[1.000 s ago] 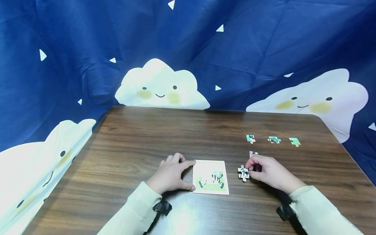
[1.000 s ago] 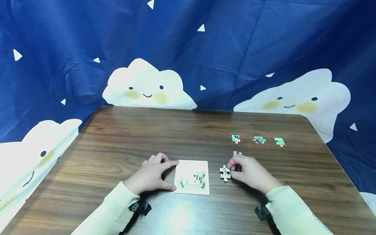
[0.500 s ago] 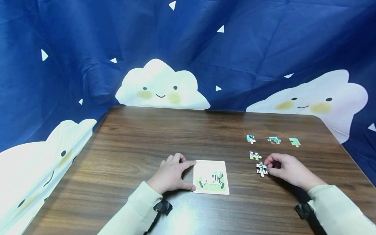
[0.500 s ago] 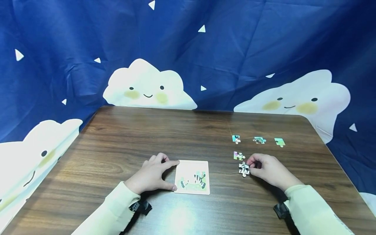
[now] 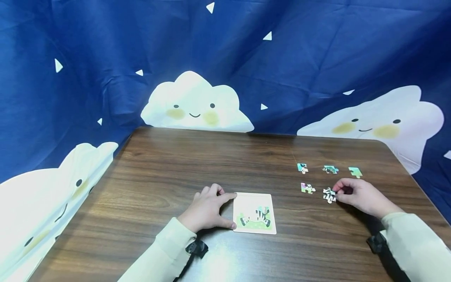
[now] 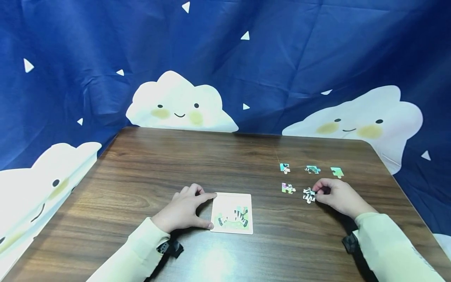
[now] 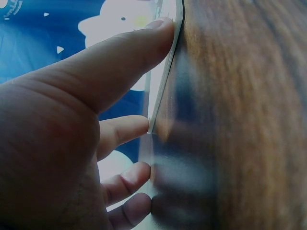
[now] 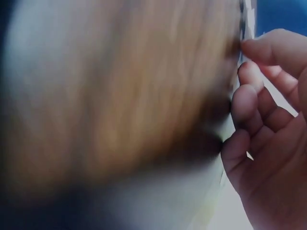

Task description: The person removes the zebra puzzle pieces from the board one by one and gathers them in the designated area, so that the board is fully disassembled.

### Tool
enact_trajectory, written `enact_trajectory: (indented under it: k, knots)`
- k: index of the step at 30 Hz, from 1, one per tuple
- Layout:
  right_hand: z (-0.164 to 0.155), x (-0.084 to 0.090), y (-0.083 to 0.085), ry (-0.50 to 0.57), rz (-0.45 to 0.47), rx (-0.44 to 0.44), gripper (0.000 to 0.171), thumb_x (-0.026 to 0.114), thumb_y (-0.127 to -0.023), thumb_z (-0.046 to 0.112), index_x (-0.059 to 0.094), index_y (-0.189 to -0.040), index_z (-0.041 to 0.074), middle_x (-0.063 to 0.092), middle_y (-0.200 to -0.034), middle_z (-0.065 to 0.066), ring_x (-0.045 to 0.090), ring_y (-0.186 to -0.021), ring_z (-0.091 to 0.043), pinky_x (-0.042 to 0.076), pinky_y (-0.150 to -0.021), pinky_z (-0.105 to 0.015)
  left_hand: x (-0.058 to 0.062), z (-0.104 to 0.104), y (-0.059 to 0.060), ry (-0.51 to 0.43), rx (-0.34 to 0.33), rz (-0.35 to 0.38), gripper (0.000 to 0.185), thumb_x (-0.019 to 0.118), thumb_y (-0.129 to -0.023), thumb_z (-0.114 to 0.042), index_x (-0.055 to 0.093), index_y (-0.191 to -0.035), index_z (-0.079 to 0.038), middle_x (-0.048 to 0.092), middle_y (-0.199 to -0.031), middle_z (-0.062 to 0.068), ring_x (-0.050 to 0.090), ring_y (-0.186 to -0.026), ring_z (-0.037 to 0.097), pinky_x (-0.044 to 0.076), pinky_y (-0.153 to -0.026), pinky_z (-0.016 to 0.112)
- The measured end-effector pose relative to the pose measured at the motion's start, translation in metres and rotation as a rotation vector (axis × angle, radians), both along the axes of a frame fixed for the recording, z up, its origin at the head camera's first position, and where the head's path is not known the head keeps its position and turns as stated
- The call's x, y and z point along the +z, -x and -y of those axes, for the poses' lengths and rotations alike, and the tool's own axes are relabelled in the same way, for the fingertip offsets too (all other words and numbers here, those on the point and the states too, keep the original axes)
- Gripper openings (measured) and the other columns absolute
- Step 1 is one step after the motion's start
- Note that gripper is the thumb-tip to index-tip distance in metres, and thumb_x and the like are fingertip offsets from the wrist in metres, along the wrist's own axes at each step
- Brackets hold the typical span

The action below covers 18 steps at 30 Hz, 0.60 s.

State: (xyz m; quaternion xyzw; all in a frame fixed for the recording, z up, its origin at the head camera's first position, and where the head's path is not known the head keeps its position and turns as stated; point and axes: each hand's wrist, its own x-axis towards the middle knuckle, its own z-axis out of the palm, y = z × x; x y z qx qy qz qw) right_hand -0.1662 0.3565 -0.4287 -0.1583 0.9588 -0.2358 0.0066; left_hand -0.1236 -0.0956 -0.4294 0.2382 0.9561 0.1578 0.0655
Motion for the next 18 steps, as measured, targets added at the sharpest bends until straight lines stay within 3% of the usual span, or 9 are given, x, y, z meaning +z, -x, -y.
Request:
enact_trajectory:
  k: [18]
  knots:
    - [-0.024,0.003,0.022,0.019,0.131,0.004,0.006,0.069,-0.08,0.012,0.065,-0.085,0.012,0.056,-0.079,0.001,0.047,-0.071,-0.005,0.037,-0.064,-0.022,-0.004,0.0,0.002,0.016,0.014,0.014,0.085,0.07,-0.06,-0.069,0.045,-0.136,-0.039,0.038,-0.112,-0.007,0.034,-0.092,0.015,0.027,-0.073,0.035]
